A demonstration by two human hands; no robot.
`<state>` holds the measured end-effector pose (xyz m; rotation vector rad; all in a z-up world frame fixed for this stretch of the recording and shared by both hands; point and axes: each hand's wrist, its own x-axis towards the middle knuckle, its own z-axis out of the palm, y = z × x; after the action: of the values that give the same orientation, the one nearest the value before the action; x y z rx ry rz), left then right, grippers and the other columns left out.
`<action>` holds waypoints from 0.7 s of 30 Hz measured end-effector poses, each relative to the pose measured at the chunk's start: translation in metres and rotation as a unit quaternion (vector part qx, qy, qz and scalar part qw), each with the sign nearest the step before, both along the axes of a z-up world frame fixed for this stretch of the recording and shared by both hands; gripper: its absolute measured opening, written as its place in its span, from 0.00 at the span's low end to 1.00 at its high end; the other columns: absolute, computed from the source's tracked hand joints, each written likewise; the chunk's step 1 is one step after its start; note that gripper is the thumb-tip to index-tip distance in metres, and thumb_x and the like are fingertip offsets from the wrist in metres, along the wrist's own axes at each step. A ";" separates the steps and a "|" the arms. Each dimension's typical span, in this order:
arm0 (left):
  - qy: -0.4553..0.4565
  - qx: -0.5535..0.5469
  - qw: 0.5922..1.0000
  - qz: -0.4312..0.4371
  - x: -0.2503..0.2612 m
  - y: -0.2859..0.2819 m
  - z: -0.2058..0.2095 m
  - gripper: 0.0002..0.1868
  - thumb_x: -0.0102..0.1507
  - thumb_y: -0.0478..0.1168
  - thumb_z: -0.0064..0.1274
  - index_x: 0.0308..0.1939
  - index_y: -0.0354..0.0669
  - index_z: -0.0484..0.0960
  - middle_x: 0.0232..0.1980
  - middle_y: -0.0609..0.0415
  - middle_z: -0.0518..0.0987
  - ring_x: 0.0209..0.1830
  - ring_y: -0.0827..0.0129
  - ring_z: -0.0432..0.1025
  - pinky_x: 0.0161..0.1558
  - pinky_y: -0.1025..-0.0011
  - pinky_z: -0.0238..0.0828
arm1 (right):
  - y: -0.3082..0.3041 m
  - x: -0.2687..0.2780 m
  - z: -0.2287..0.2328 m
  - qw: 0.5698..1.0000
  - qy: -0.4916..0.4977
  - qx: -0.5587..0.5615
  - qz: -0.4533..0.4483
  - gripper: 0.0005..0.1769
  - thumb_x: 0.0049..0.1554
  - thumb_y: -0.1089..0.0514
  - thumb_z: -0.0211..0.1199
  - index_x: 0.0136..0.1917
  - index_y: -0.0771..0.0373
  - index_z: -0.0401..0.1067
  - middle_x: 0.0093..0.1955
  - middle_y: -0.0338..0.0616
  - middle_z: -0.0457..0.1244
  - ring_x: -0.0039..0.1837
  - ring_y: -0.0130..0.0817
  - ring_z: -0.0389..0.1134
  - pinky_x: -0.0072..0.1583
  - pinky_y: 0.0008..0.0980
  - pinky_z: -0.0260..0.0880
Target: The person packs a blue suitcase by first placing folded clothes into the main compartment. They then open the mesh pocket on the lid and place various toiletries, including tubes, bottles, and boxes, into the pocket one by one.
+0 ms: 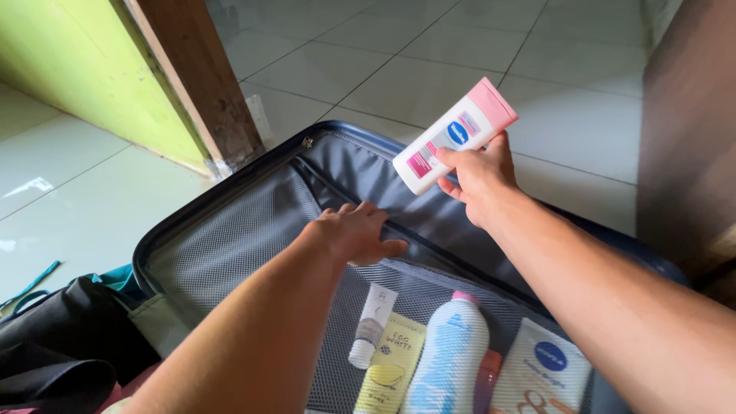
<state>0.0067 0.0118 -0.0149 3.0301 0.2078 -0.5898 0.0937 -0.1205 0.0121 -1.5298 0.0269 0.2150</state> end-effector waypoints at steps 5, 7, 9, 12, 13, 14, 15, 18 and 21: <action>0.005 -0.021 1.000 -0.001 -0.002 0.008 0.001 0.39 0.54 0.70 0.32 0.60 0.51 0.63 0.61 0.53 0.62 0.62 0.58 0.57 0.63 0.53 0.46 | 0.017 -0.005 -0.020 0.999 0.014 0.028 -0.017 0.42 0.42 0.71 0.59 0.60 0.45 0.39 0.55 0.40 0.57 0.51 0.35 0.64 0.43 0.35 0.71; 0.018 -0.006 1.000 -0.022 -0.003 0.014 0.007 0.40 0.54 0.71 0.28 0.57 0.48 0.68 0.58 0.52 0.67 0.63 0.61 0.57 0.64 0.50 0.38 | 0.024 -0.006 -0.025 1.000 0.009 0.022 -0.009 0.50 0.41 0.73 0.58 0.63 0.41 0.32 0.56 0.39 0.56 0.52 0.36 0.64 0.43 0.38 0.72; 0.036 0.019 0.998 -0.044 -0.007 0.022 0.014 0.42 0.54 0.73 0.25 0.54 0.45 0.71 0.55 0.52 0.69 0.63 0.62 0.56 0.64 0.47 0.30 | 0.033 -0.005 -0.032 1.000 0.007 0.009 -0.002 0.58 0.40 0.74 0.59 0.66 0.37 0.23 0.57 0.39 0.54 0.52 0.37 0.63 0.43 0.41 0.73; 0.062 -0.012 0.997 -0.035 -0.008 0.037 0.029 0.46 0.53 0.75 0.24 0.40 0.42 0.83 0.42 0.53 0.84 0.59 0.67 0.63 0.66 0.46 0.24 | 0.045 -0.001 -0.051 0.999 0.000 -0.003 0.048 0.58 0.39 0.73 0.57 0.67 0.38 0.25 0.56 0.44 0.57 0.52 0.38 0.64 0.43 0.42 0.72; 0.040 -0.010 0.998 -0.039 -0.008 0.042 0.032 0.43 0.51 0.75 0.26 0.42 0.47 0.82 0.43 0.53 0.81 0.59 0.65 0.63 0.65 0.46 0.27 | 0.051 0.002 -0.059 0.997 -0.021 -0.005 0.069 0.57 0.38 0.74 0.57 0.67 0.40 0.28 0.56 0.45 0.56 0.52 0.38 0.63 0.43 0.42 0.72; 0.019 -0.009 0.999 -0.042 -0.007 0.045 0.035 0.41 0.48 0.76 0.28 0.43 0.52 0.81 0.43 0.54 0.79 0.58 0.63 0.62 0.64 0.46 0.31 | 0.057 0.005 -0.068 0.995 -0.041 -0.009 0.090 0.55 0.37 0.74 0.57 0.67 0.43 0.31 0.56 0.45 0.55 0.52 0.39 0.63 0.44 0.41 0.72; -0.003 -0.008 0.999 -0.046 -0.006 0.049 0.037 0.40 0.46 0.76 0.30 0.45 0.57 0.80 0.44 0.54 0.76 0.57 0.62 0.61 0.63 0.47 0.35 | 0.063 0.007 -0.076 0.992 -0.062 -0.012 0.112 0.54 0.36 0.75 0.58 0.67 0.46 0.34 0.55 0.46 0.54 0.52 0.39 0.63 0.44 0.41 0.72; -0.071 -0.015 0.995 -0.073 -0.006 0.062 0.035 0.36 0.46 0.70 0.42 0.50 0.56 0.74 0.43 0.53 0.78 0.51 0.61 0.69 0.55 0.53 0.60 | 0.078 0.016 -0.092 0.974 -0.084 -0.071 0.198 0.42 0.44 0.68 0.60 0.65 0.57 0.40 0.49 0.53 0.60 0.47 0.39 0.66 0.46 0.36 0.69; -0.100 0.025 0.985 -0.136 -0.010 0.063 0.023 0.36 0.47 0.66 0.53 0.48 0.45 0.73 0.51 0.50 0.66 0.56 0.58 0.56 0.52 0.56 0.61 | 0.084 0.006 -0.093 0.963 -0.008 0.007 0.269 0.32 0.44 0.66 0.58 0.60 0.61 0.49 0.46 0.52 0.60 0.43 0.34 0.66 0.42 0.35 0.69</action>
<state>-0.0037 0.0747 0.0083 3.1631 -0.2062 -0.2894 0.1001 -0.0362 -0.0808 -1.4984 -0.4079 0.6327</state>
